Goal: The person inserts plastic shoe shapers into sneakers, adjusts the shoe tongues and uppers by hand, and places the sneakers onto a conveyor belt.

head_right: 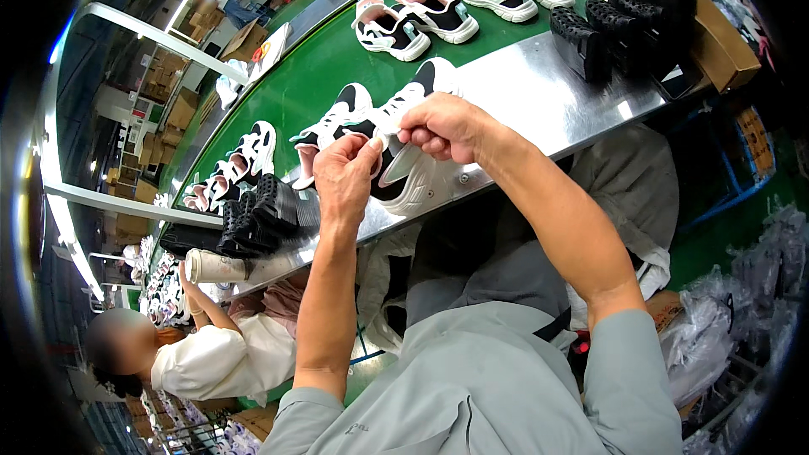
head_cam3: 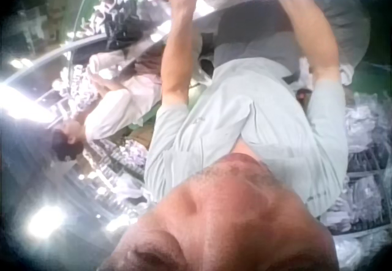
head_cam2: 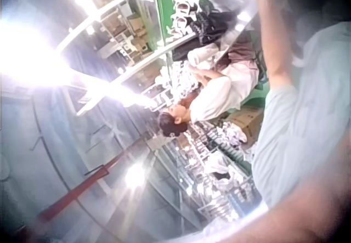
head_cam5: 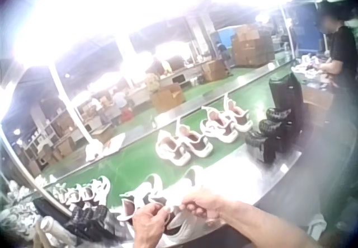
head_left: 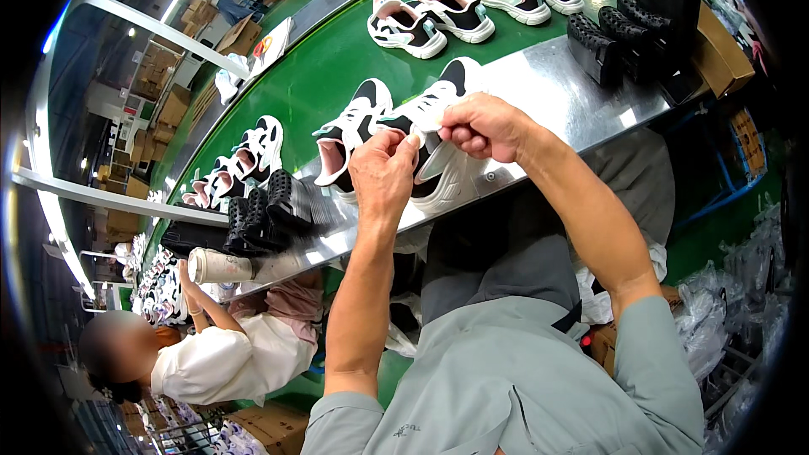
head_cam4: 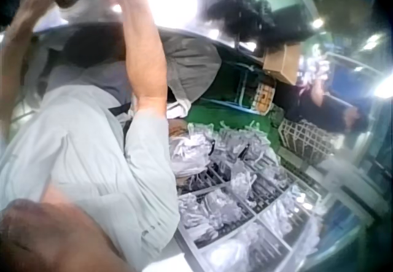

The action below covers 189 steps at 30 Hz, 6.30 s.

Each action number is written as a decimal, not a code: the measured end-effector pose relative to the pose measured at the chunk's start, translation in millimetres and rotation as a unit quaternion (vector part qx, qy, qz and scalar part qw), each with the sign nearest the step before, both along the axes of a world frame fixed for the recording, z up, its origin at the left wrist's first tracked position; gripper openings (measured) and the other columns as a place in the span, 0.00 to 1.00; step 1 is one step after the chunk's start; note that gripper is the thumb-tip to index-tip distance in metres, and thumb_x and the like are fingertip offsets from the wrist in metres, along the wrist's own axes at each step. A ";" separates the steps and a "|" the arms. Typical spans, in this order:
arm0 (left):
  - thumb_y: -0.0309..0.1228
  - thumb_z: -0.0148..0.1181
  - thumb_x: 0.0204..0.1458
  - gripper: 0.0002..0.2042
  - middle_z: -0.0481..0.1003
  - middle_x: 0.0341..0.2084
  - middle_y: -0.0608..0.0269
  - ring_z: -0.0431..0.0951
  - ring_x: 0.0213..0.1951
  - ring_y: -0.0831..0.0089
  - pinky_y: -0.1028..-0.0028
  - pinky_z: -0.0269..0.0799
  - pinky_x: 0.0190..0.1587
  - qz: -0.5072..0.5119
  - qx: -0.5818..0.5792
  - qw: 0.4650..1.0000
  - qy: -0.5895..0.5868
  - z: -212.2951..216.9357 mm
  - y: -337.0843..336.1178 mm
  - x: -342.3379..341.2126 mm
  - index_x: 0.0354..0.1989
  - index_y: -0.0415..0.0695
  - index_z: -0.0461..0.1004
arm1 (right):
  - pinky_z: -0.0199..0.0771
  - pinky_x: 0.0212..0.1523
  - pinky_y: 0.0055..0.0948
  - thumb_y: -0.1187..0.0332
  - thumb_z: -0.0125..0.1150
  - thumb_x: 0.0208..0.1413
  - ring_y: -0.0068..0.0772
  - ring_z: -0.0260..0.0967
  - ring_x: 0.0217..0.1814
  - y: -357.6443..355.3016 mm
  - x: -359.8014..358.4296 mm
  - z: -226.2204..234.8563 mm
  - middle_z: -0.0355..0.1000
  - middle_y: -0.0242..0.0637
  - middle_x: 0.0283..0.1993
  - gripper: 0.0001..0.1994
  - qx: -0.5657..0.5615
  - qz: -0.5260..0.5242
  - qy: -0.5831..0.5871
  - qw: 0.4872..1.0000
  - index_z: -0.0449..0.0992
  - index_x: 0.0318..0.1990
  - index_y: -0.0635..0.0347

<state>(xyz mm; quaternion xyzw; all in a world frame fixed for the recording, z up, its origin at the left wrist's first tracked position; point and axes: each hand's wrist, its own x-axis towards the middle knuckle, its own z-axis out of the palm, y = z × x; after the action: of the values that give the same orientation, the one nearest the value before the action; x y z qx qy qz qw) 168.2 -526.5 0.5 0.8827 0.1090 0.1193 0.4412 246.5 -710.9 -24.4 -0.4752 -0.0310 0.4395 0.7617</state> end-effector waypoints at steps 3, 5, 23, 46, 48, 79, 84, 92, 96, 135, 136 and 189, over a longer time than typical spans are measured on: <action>0.31 0.66 0.53 0.10 0.78 0.19 0.59 0.76 0.22 0.74 0.72 0.70 0.28 -0.026 0.005 0.999 -0.019 2.2 3.5 -1.4 0.32 0.34 0.81 | 0.47 0.12 0.15 0.67 0.55 0.64 0.10 0.50 0.13 -2.4 0.7 10.5 0.61 0.19 0.17 0.11 0.017 -0.006 0.005 1.000 0.75 0.29 0.60; 0.31 0.66 0.54 0.10 0.77 0.18 0.63 0.73 0.21 0.78 0.74 0.67 0.27 -0.030 0.035 0.998 -0.031 7.8 -0.3 0.3 0.31 0.34 0.80 | 0.47 0.13 0.15 0.67 0.55 0.64 0.11 0.49 0.13 -7.8 5.1 14.6 0.61 0.20 0.18 0.11 0.049 -0.013 0.013 0.999 0.74 0.28 0.60; 0.28 0.66 0.54 0.10 0.75 0.19 0.67 0.71 0.23 0.81 0.78 0.65 0.27 0.041 -0.007 0.998 -0.045 10.6 -11.8 -2.1 0.30 0.31 0.80 | 0.54 0.17 0.17 0.62 0.57 0.65 0.13 0.57 0.17 10.1 -29.9 0.6 0.65 0.24 0.18 0.16 -0.081 -0.093 -0.247 0.961 0.78 0.27 0.63; 0.25 0.59 0.54 0.11 0.81 0.34 0.50 0.77 0.41 0.52 0.59 0.72 0.47 -0.086 0.198 0.964 -0.156 17.9 -4.7 -27.9 0.44 0.36 0.79 | 0.74 0.44 0.51 0.53 0.59 0.60 0.61 0.76 0.40 -0.8 -39.2 -17.4 0.77 0.57 0.33 0.21 -0.441 -0.128 -0.464 0.757 0.77 0.35 0.69; 0.26 0.67 0.49 0.16 0.78 0.39 0.53 0.75 0.44 0.54 0.60 0.71 0.49 -0.097 0.296 0.940 -0.137 22.1 18.1 -49.6 0.47 0.39 0.77 | 0.74 0.40 0.46 0.53 0.64 0.58 0.56 0.75 0.36 3.7 -51.6 -2.3 0.76 0.50 0.32 0.21 -0.428 -0.195 -0.474 0.744 0.76 0.41 0.67; 0.45 0.68 0.51 0.18 0.80 0.32 0.40 0.81 0.39 0.47 0.55 0.76 0.45 -0.161 0.350 0.920 0.072 22.5 84.3 74.9 0.37 0.40 0.81 | 0.64 0.59 0.43 0.65 0.67 0.53 0.49 0.65 0.59 -48.7 -29.6 -90.3 0.72 0.45 0.54 0.22 -0.548 -0.266 -0.623 0.491 0.75 0.53 0.68; 0.47 0.69 0.51 0.20 0.80 0.36 0.44 0.80 0.40 0.48 0.59 0.75 0.46 -0.145 0.407 0.897 0.094 12.2 194.1 143.9 0.42 0.42 0.82 | 0.61 0.62 0.45 0.66 0.67 0.52 0.48 0.64 0.60 -41.9 -28.4 -88.1 0.72 0.44 0.54 0.17 -0.548 -0.254 -0.603 0.522 0.77 0.47 0.65; 0.50 0.73 0.45 0.27 0.81 0.45 0.51 0.80 0.50 0.54 0.62 0.74 0.53 -0.164 0.442 0.835 0.282 -5.8 281.6 171.8 0.51 0.46 0.81 | 0.62 0.61 0.46 0.69 0.66 0.50 0.48 0.65 0.58 -58.4 -23.5 -92.0 0.73 0.43 0.50 0.11 -0.525 -0.291 -0.603 0.526 0.78 0.40 0.64; 0.53 0.76 0.38 0.33 0.78 0.49 0.45 0.76 0.55 0.49 0.59 0.75 0.52 -0.020 0.560 0.738 0.376 42.9 156.9 170.6 0.52 0.46 0.80 | 0.62 0.60 0.47 0.69 0.67 0.49 0.49 0.65 0.58 -63.9 -22.0 -93.3 0.73 0.43 0.49 0.12 -0.542 -0.280 -0.606 0.511 0.78 0.40 0.64; 0.33 0.71 0.49 0.33 0.72 0.50 0.41 0.72 0.54 0.45 0.57 0.69 0.55 -0.169 0.370 0.908 -0.103 55.6 -23.3 41.2 0.62 0.34 0.65 | 0.73 0.55 0.49 0.45 0.62 0.58 0.60 0.70 0.57 -359.9 86.0 33.5 0.72 0.56 0.53 0.31 -0.784 -0.293 -0.380 0.394 0.74 0.54 0.67; 0.32 0.71 0.49 0.32 0.73 0.50 0.41 0.72 0.54 0.43 0.57 0.69 0.56 -0.140 0.343 0.921 -0.118 50.6 -31.9 57.6 0.61 0.32 0.65 | 0.73 0.56 0.49 0.44 0.62 0.57 0.60 0.70 0.58 -364.4 91.5 33.1 0.72 0.57 0.55 0.32 -0.811 -0.250 -0.349 0.397 0.74 0.55 0.67; 0.26 0.56 0.52 0.10 0.80 0.24 0.52 0.79 0.28 0.64 0.66 0.74 0.34 -0.305 -0.002 0.952 0.033 10.9 -104.9 118.3 0.36 0.42 0.84 | 0.79 0.44 0.48 0.56 0.62 0.56 0.55 0.80 0.42 -68.1 19.9 20.6 0.80 0.54 0.36 0.17 -0.630 -0.007 -0.544 0.554 0.82 0.35 0.65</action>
<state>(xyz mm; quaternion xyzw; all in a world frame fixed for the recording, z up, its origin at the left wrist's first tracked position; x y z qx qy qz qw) 286.5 -631.4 11.4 0.8767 -0.1505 -0.0501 0.4542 266.4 -779.0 -3.8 -0.9825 -0.1513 -0.0015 0.1085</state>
